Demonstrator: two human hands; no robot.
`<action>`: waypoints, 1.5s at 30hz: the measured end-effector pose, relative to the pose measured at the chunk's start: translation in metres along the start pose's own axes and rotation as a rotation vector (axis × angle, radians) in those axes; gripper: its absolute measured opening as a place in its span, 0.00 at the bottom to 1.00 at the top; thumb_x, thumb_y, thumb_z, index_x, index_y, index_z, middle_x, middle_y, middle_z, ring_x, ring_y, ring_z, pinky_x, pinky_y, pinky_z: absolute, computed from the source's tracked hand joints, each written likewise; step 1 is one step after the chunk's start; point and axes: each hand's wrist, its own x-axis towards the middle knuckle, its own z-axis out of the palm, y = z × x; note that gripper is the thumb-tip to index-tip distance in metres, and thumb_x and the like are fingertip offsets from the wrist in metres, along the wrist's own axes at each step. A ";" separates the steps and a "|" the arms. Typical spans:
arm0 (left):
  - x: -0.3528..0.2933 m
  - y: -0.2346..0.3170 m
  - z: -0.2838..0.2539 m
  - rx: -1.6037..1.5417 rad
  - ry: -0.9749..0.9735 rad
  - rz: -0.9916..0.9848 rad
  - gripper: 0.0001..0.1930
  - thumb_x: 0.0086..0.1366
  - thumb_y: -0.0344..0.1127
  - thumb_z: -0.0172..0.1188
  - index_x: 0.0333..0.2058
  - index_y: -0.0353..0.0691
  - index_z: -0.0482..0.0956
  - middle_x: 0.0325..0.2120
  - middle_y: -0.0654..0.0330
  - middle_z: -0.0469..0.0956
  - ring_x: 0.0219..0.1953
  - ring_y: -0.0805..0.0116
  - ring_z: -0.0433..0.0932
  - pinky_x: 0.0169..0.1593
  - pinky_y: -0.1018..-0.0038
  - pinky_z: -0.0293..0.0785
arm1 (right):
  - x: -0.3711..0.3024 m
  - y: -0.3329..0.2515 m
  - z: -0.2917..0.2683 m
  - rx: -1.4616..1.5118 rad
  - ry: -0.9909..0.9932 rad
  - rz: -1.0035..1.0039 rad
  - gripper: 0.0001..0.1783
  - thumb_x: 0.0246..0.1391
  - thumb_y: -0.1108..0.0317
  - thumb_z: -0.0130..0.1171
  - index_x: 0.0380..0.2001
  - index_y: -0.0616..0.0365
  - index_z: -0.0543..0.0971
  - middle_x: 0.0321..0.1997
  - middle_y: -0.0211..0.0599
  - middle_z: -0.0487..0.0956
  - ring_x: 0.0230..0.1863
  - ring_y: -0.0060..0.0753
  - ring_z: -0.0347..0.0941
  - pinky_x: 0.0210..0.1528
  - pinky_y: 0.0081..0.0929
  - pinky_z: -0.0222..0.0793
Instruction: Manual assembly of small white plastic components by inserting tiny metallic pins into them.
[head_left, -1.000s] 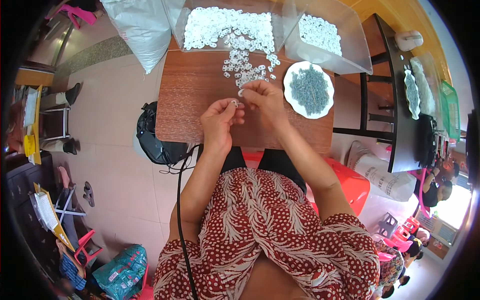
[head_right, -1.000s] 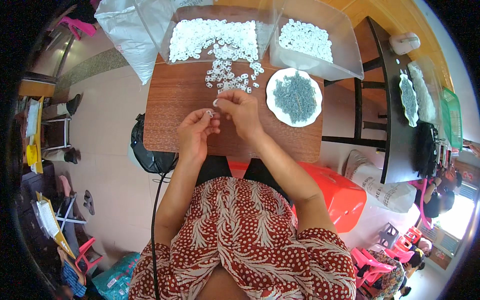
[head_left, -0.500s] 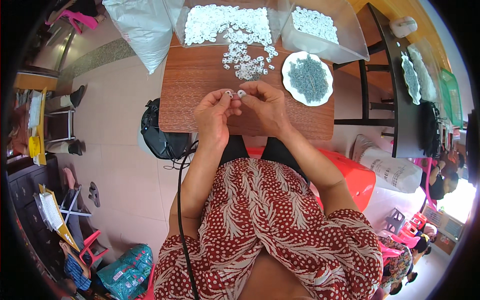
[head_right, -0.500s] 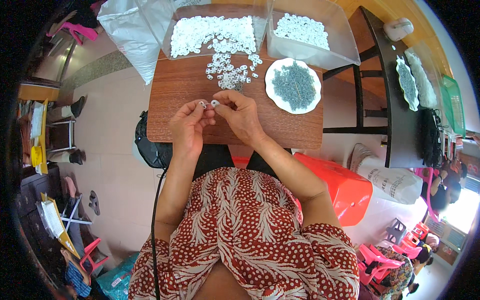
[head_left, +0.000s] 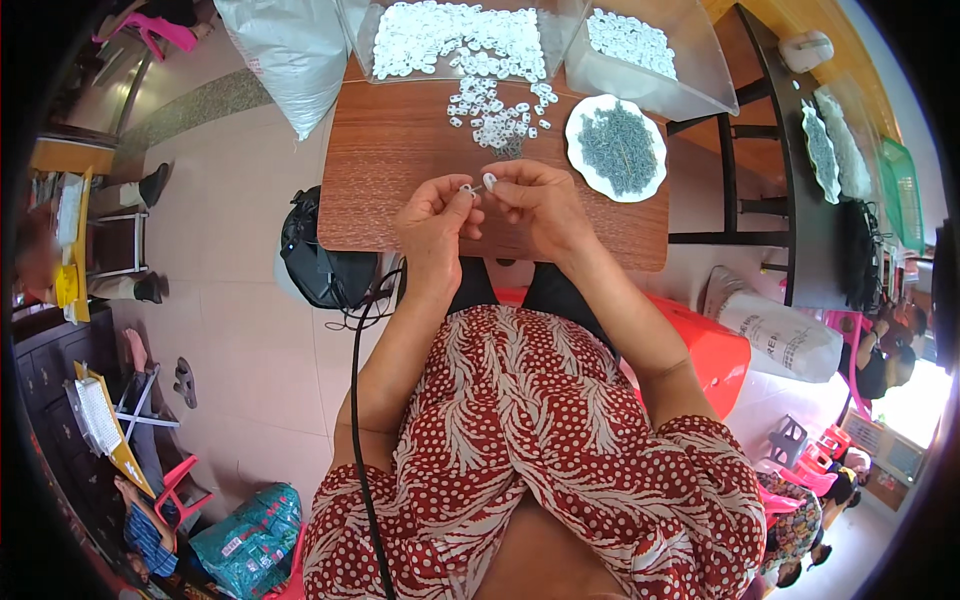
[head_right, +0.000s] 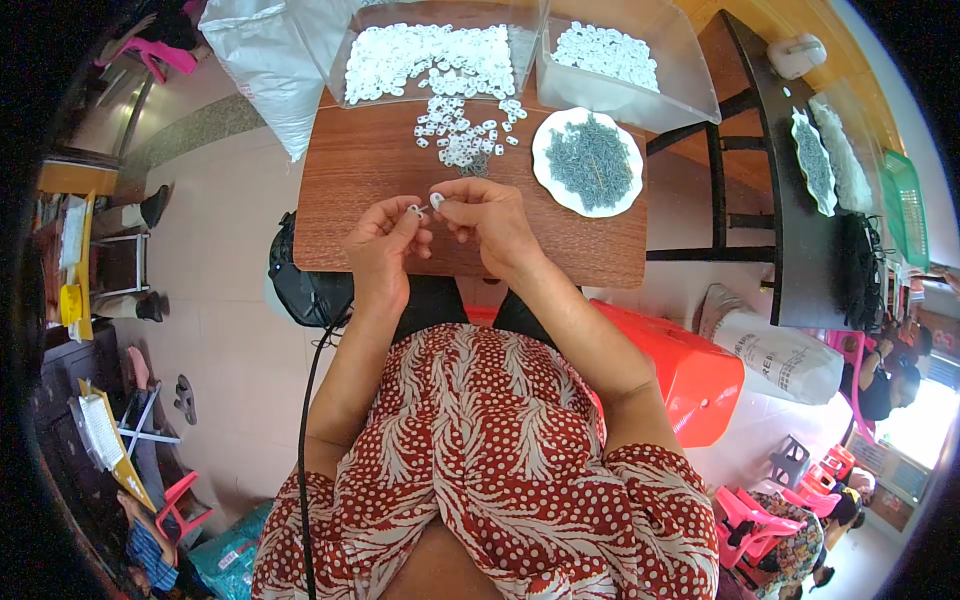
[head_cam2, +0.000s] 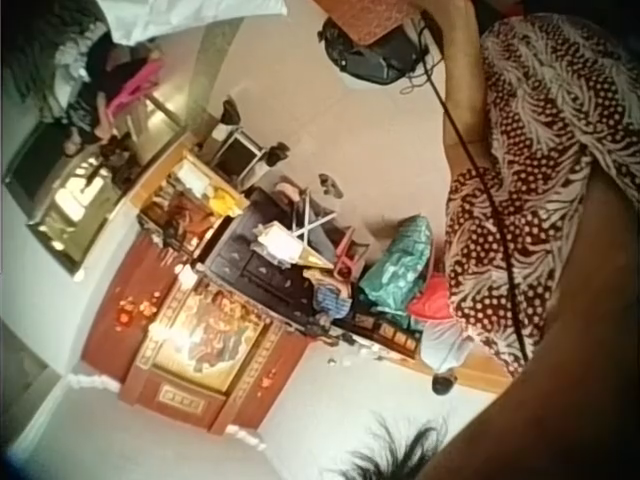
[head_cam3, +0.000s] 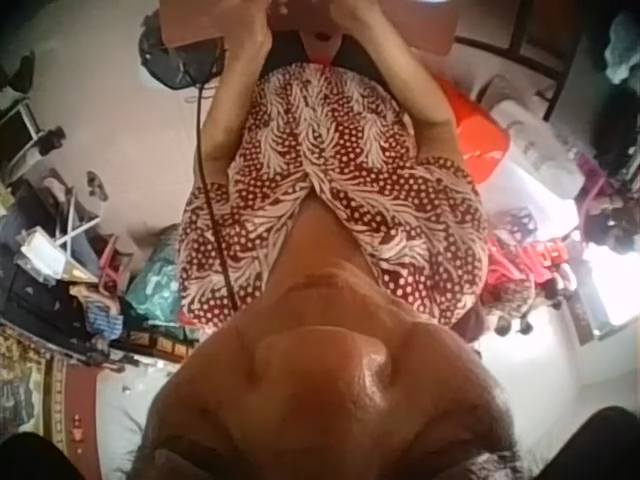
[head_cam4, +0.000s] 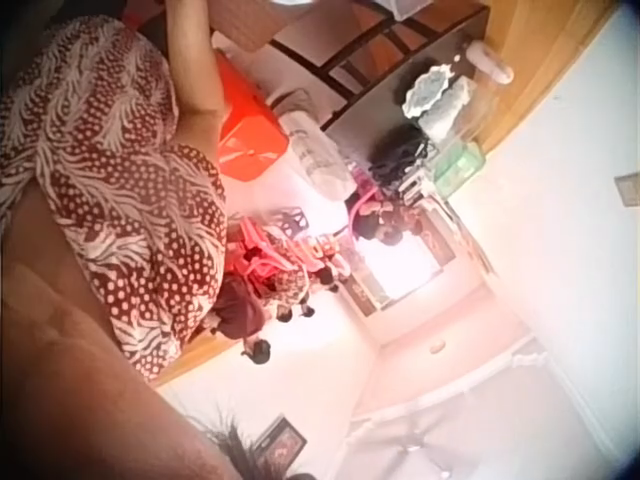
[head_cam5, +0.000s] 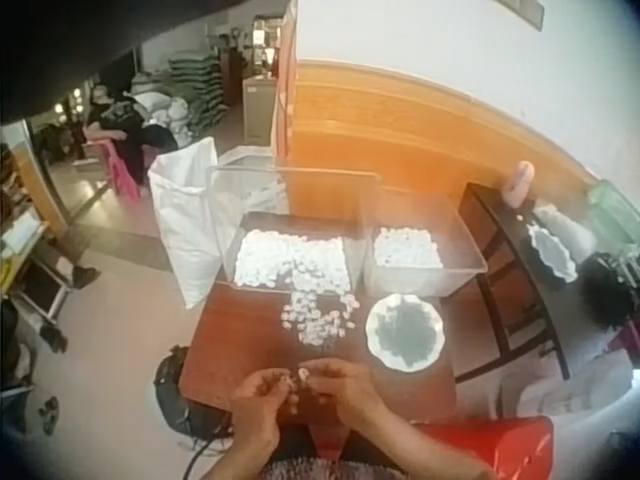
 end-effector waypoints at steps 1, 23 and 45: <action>-0.001 0.001 0.001 0.018 0.006 0.012 0.06 0.59 0.25 0.54 0.35 0.32 0.75 0.24 0.61 0.75 0.21 0.78 0.72 0.22 0.84 0.67 | 0.000 0.001 0.000 0.000 0.000 0.001 0.09 0.45 0.76 0.58 0.34 0.64 0.79 0.22 0.29 0.75 0.20 0.18 0.66 0.21 0.15 0.58; -0.007 -0.006 0.003 0.218 0.048 0.117 0.05 0.59 0.24 0.54 0.34 0.33 0.75 0.24 0.65 0.74 0.21 0.82 0.71 0.21 0.87 0.66 | -0.003 0.019 0.009 -0.367 0.064 -0.368 0.07 0.45 0.77 0.60 0.32 0.64 0.79 0.26 0.31 0.78 0.27 0.17 0.70 0.29 0.15 0.66; -0.001 -0.009 0.010 0.141 0.028 0.038 0.07 0.58 0.21 0.54 0.37 0.30 0.75 0.24 0.60 0.76 0.22 0.77 0.74 0.22 0.83 0.71 | -0.004 0.025 0.002 -0.610 0.073 -0.435 0.10 0.48 0.79 0.56 0.37 0.62 0.76 0.29 0.29 0.74 0.32 0.19 0.70 0.33 0.16 0.67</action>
